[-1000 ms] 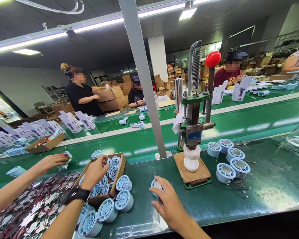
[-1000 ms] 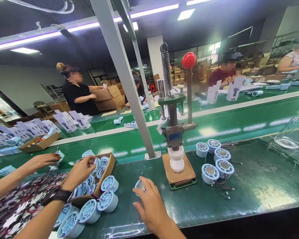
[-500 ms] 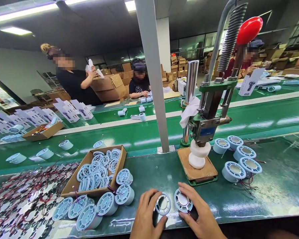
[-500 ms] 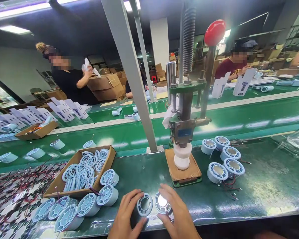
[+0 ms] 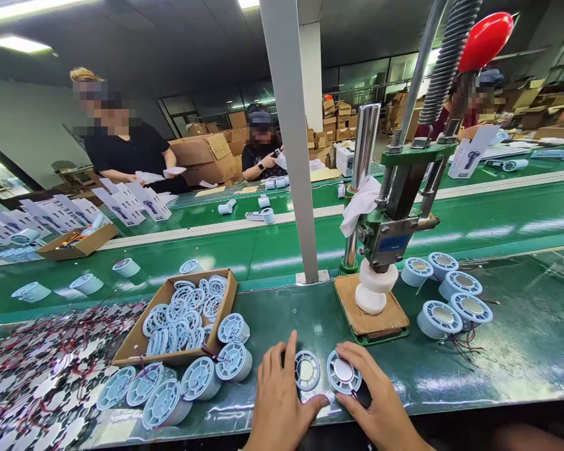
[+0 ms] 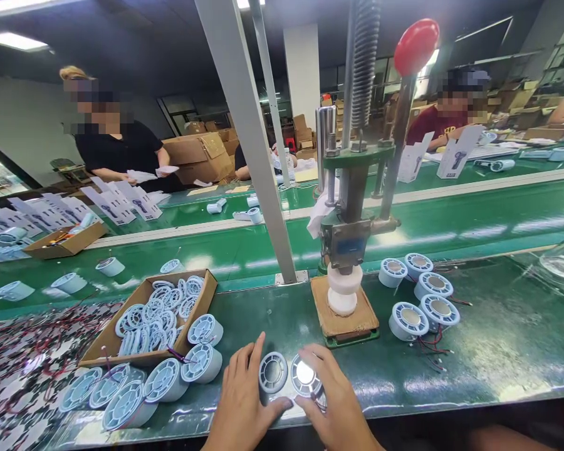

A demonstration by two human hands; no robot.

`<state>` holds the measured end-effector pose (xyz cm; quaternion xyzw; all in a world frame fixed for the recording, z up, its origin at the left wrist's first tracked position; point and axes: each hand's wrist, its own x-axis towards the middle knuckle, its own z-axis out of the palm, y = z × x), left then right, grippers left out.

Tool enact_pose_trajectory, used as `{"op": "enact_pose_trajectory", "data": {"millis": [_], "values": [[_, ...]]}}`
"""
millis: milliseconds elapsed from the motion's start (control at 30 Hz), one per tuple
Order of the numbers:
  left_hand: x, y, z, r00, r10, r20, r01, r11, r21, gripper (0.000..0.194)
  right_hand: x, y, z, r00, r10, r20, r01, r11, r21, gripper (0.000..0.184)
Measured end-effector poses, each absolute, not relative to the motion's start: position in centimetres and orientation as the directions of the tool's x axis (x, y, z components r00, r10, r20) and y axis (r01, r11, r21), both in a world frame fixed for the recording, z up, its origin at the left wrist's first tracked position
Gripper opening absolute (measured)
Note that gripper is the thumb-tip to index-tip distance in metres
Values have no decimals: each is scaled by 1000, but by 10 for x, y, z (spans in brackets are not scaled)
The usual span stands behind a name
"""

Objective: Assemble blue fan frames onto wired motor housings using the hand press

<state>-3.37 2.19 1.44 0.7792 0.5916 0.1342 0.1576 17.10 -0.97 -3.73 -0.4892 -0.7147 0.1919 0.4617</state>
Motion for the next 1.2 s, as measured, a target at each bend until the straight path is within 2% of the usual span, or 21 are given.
{"op": "enact_pose_trajectory", "data": {"millis": [67,100,200,267,333,400,467,567,833,1100,1200], "values": [[-35,24,12,265,964,34,878,-256,404,100,172,-11,-38,-82,870,485,535,449,-716,50],[-37,25,11,299,953,35,862,-286,418,97,172,-12,-39,-82,866,493,549,452,-703,51],[-45,27,11,379,924,47,798,-353,489,72,168,-15,-43,-33,870,493,606,410,-682,54],[-46,26,11,317,945,82,763,-305,570,60,161,-16,-46,33,873,486,634,358,-686,57],[-40,22,12,219,967,130,703,-248,667,62,151,-16,-48,54,870,490,652,341,-677,62],[-29,16,12,197,964,181,640,-266,721,74,142,-14,-50,40,860,509,652,364,-665,66],[-17,10,12,242,942,235,612,-336,716,81,136,-12,-51,38,850,525,633,386,-671,69],[-4,4,14,248,929,274,627,-370,686,78,134,-11,-53,37,851,524,614,395,-684,72],[2,2,17,164,960,227,651,-278,707,69,137,-12,-55,40,864,502,594,384,-707,76],[13,-2,18,77,982,174,629,-183,755,76,129,-11,-51,141,861,489,547,344,-763,82],[17,-4,17,31,987,158,616,-143,775,77,129,-12,-50,150,851,504,556,348,-754,74]]}}
